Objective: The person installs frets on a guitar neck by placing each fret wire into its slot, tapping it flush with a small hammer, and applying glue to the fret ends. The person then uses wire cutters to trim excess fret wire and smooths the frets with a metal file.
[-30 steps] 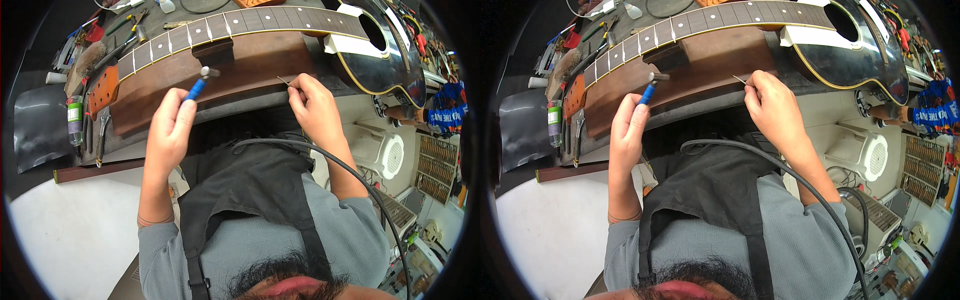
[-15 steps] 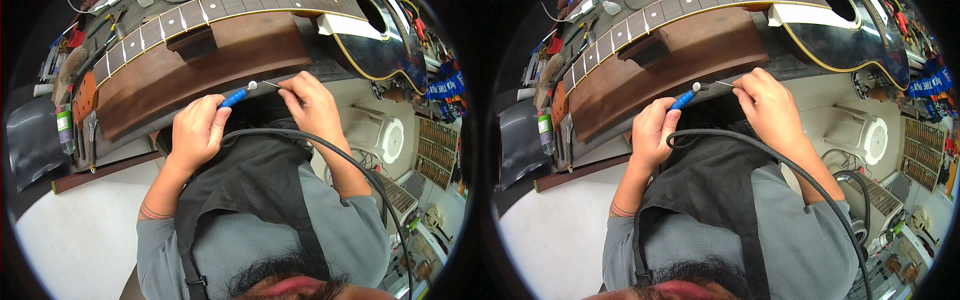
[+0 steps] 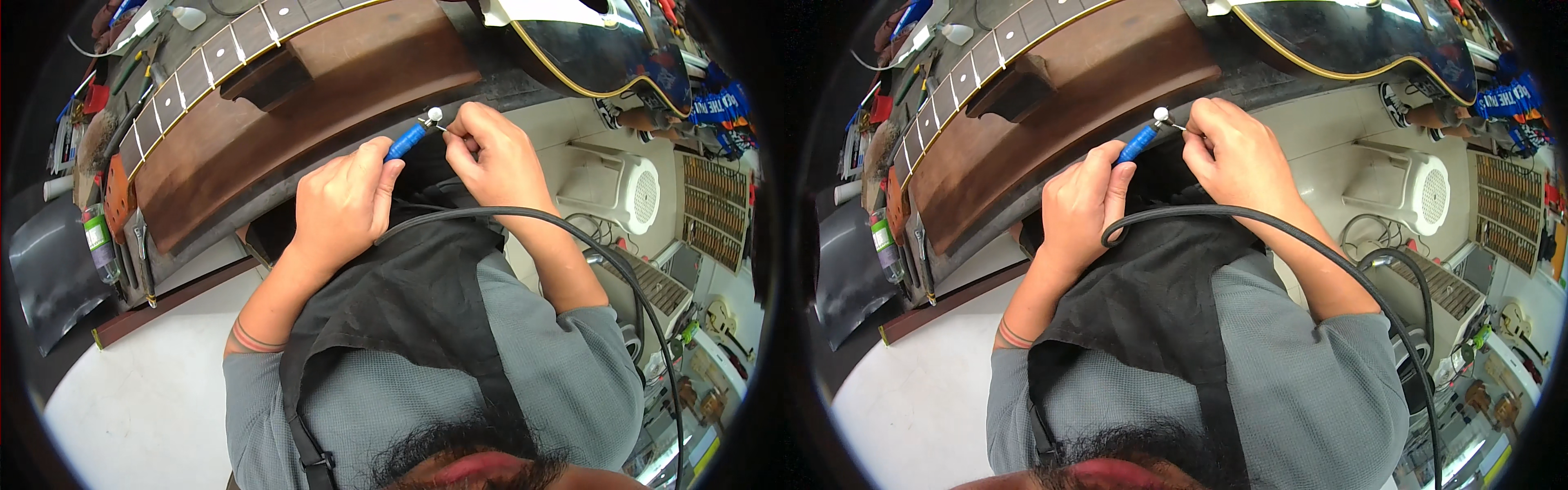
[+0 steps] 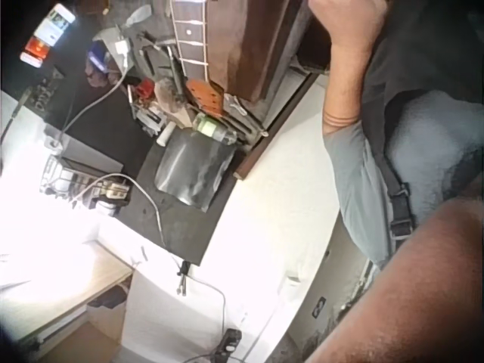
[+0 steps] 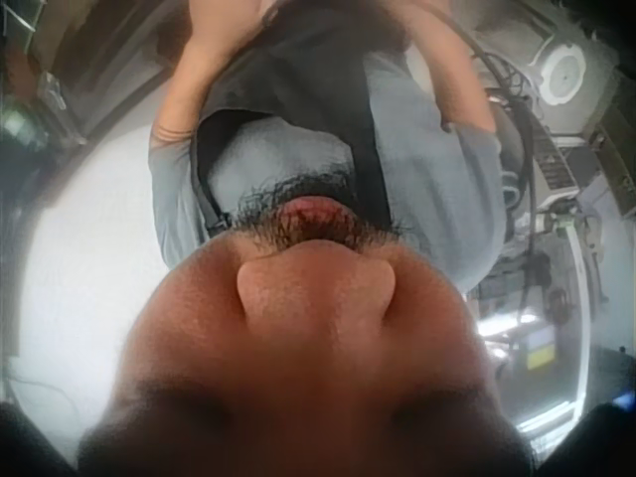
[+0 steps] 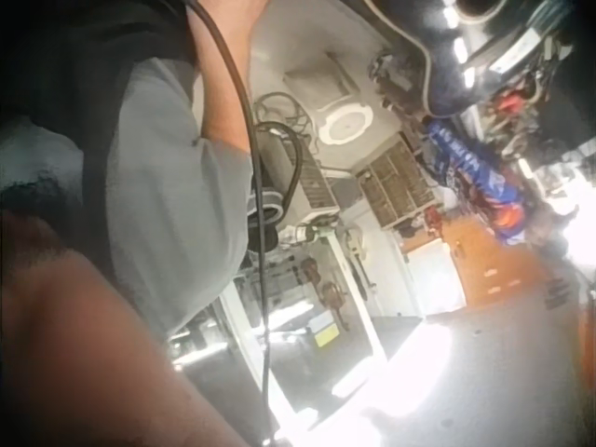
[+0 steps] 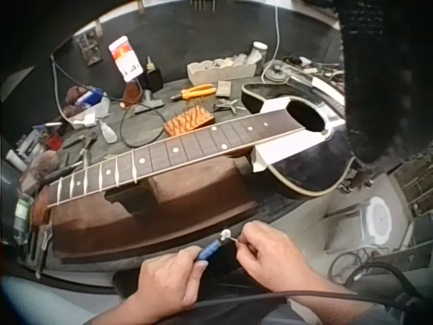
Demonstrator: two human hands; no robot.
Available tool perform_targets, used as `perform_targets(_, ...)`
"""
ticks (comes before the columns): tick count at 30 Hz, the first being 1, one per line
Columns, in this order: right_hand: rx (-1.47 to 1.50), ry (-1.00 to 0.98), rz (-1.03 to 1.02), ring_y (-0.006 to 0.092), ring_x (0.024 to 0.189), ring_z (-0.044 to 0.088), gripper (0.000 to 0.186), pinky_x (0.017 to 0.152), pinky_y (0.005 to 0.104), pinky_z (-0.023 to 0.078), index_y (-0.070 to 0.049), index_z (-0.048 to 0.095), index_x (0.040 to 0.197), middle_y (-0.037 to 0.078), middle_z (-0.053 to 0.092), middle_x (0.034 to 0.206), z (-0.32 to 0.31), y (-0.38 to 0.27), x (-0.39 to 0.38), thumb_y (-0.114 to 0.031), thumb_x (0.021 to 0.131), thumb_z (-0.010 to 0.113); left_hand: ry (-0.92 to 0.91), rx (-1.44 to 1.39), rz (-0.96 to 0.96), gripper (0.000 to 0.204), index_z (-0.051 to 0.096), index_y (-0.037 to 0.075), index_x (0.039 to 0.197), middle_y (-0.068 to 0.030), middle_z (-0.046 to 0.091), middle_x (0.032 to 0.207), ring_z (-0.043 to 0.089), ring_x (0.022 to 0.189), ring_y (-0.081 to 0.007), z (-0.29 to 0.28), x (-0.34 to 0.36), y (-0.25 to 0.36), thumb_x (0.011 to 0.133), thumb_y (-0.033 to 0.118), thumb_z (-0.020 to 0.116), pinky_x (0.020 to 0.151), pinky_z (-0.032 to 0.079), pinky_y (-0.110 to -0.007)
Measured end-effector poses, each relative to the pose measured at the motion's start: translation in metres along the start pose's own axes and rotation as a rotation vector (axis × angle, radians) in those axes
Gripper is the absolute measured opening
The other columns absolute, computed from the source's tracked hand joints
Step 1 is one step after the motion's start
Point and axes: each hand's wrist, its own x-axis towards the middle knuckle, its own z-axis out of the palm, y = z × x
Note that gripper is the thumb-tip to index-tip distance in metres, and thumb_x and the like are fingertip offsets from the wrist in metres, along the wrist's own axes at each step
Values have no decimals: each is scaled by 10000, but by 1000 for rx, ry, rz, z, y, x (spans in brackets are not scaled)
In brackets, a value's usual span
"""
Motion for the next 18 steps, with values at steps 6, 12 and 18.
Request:
perform_targets(6, -7, -4, -27, 407, 862, 688, 97, 743, 497, 547, -30, 593, 930, 157, 665, 891, 0, 2, 1, -63, 916, 683, 22, -22, -15, 173, 688, 25, 1100, -135, 726, 792, 723, 661, -307, -3, 1, 2, 999, 134, 776, 600, 552, -402)
perform_targets(12, -19, -1, -30, 287, 730, 658, 146, 672, 392, 523, -13, 563, 897, 128, 653, 853, -1, 2, 3, -14, 906, 709, 123, -137, -20, 166, 684, 21, 1101, -127, 705, 770, 699, 632, -315, -5, 1, 8, 998, 117, 771, 583, 535, -411)
perform_targets(18, -9, -40, 7, 410, 860, 689, 93, 742, 501, 545, -25, 601, 926, 160, 674, 890, -3, 1, 4, -69, 911, 680, 16, -115, -71, 159, 688, 32, 1106, -144, 706, 779, 702, 638, -334, -4, 0, 5, 1003, 126, 766, 589, 538, -421)
